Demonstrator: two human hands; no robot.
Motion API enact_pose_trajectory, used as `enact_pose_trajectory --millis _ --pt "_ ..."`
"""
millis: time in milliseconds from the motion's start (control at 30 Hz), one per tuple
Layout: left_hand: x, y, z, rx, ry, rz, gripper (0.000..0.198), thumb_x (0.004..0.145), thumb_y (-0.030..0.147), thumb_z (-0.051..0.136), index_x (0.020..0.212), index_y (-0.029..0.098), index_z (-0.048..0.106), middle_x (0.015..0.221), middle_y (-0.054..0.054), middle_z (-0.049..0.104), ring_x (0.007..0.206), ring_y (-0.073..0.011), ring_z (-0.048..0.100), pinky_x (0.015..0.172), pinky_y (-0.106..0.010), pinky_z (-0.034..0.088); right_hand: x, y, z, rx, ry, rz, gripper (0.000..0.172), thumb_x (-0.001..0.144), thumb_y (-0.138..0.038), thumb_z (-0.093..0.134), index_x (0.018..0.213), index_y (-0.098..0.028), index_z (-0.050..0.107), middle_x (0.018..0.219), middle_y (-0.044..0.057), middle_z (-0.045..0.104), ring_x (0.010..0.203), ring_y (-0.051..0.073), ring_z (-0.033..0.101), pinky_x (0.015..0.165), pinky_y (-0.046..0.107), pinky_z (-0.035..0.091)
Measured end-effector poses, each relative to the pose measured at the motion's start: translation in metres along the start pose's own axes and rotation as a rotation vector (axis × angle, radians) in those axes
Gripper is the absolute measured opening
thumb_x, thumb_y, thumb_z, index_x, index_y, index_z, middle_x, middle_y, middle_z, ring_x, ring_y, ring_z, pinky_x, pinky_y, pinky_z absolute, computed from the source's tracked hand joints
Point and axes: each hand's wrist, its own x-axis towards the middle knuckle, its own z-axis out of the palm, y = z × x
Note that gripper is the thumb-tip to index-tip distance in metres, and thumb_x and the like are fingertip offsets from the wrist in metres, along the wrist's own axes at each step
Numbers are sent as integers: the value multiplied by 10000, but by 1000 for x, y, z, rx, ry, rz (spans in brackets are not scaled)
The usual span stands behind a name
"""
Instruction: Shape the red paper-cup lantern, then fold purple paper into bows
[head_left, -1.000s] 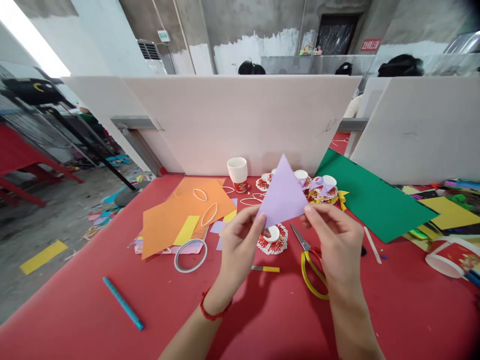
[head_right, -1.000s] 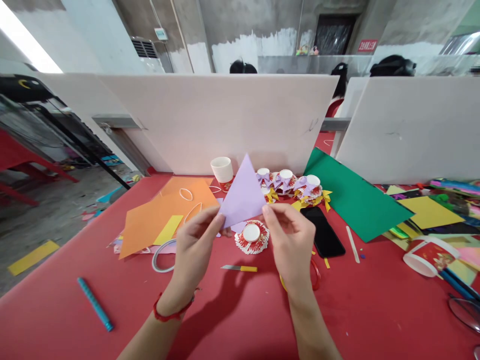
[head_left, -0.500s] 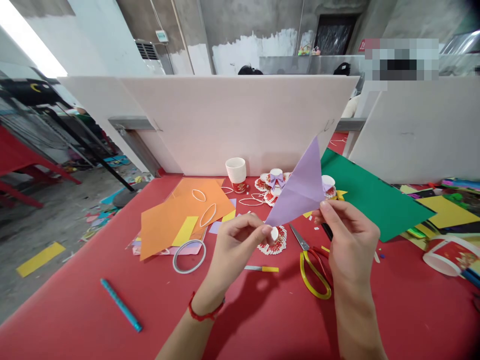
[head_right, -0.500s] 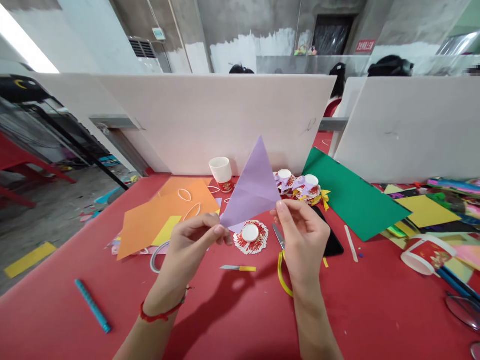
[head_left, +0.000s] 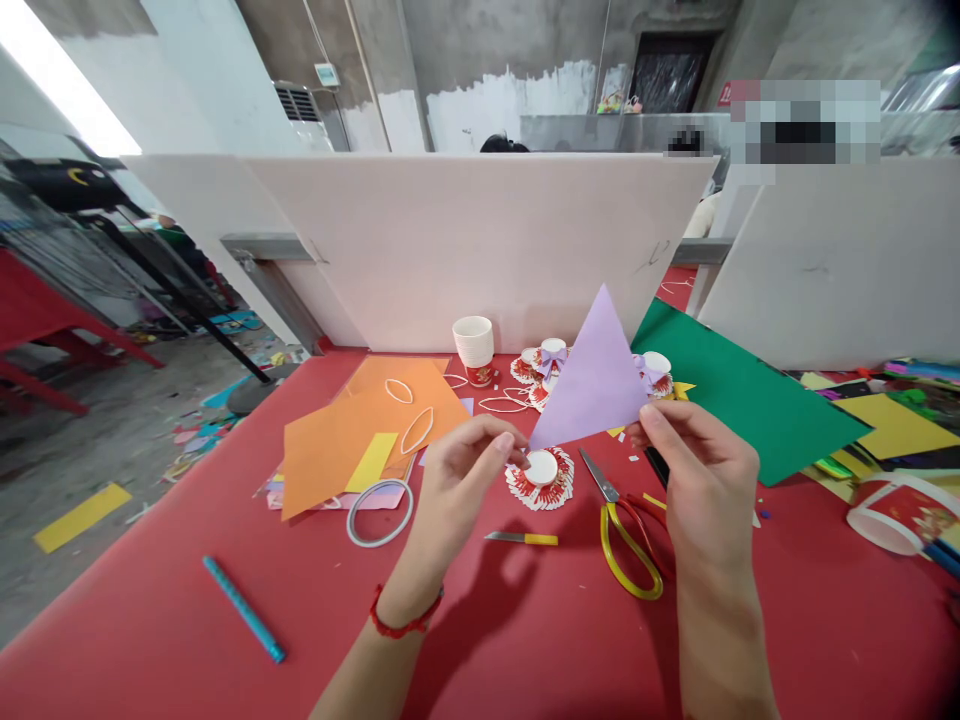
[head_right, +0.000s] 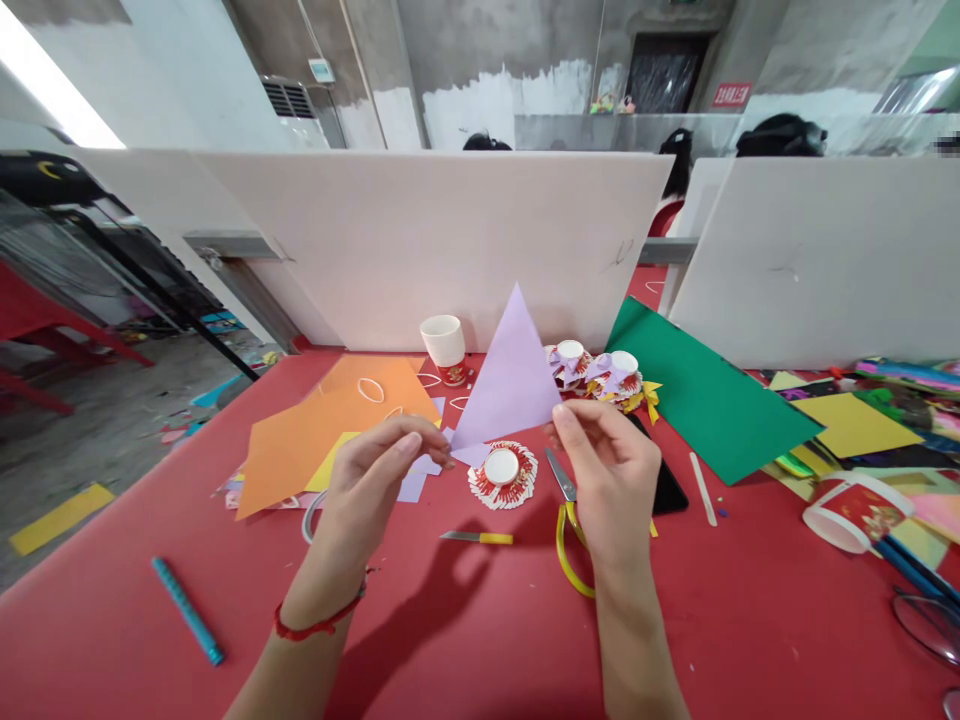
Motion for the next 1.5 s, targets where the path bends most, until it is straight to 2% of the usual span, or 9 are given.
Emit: enact_pose_trajectory --millis 133,267,500,800,1000,1067,1233,1333,1500 --pt "0 -2 6 62 75 -41 147 770 322 712 832 191 690 788 -31 694 716 -162 639 675 -276 540 -3 -5 0 -88 -144 -38 97 776 -250 716 689 -207 712 628 -5 702 588 153 646 556 262 532" --pt "-4 -6 16 -60 85 -84 392 740 297 753 1098 223 611 1030 -45 686 879 -161 655 790 -270 546 -12 -10 7 -211 -375 -167 171 829 -207 671 659 -200 651 611 -21 675 552 125 611 557 236 503" --pt "-5 -10 16 -318 -30 -426 412 757 366 730 1115 198 618 692 47 527 579 -99 489 534 -215 441 -23 -8 19 -274 -644 -274 199 874 -215 682 679 -196 647 653 -21 675 602 123 613 588 231 457" --pt "-5 8 -2 -388 -127 -456 423 549 133 707 963 206 749 776 -9 650 633 -134 567 551 -235 450 -14 -9 11 -173 -372 -171 197 892 -220 606 696 -209 596 625 -30 617 561 116 569 530 224 458" --pt "-1 1 -7 -148 -145 -309 210 710 244 740 903 169 778 729 -37 712 628 -158 611 622 -274 516 -12 -1 7 -222 -75 -291 82 909 -193 581 848 -238 547 697 -41 573 515 94 524 426 197 391" --pt "0 2 -8 -69 -66 -244 230 731 284 761 929 166 779 769 -49 735 646 -163 626 598 -256 510 -10 0 1 -224 -157 -339 139 900 -130 577 963 -254 564 837 -17 637 648 110 624 515 194 468" --pt "-1 9 -6 12 -42 -209 225 745 291 765 927 160 776 815 -74 759 677 -183 666 582 -251 530 -6 -3 -12 -362 -667 -420 561 782 49 427 1127 -301 697 1129 38 686 951 176 694 727 255 567" --pt "-2 8 -5 -10 -65 -211 255 737 306 776 943 156 761 798 -73 752 636 -181 667 564 -264 542 -6 -2 -10 -350 -671 -398 565 748 30 474 1076 -325 769 1167 40 712 975 206 716 735 289 592" --pt "-3 6 -16 -48 -89 -215 453 813 342 738 1243 227 648 569 16 652 485 -142 588 481 -239 499 -2 -1 -6 -278 -518 -427 329 777 -72 596 856 -293 827 881 26 787 758 200 735 611 288 587"
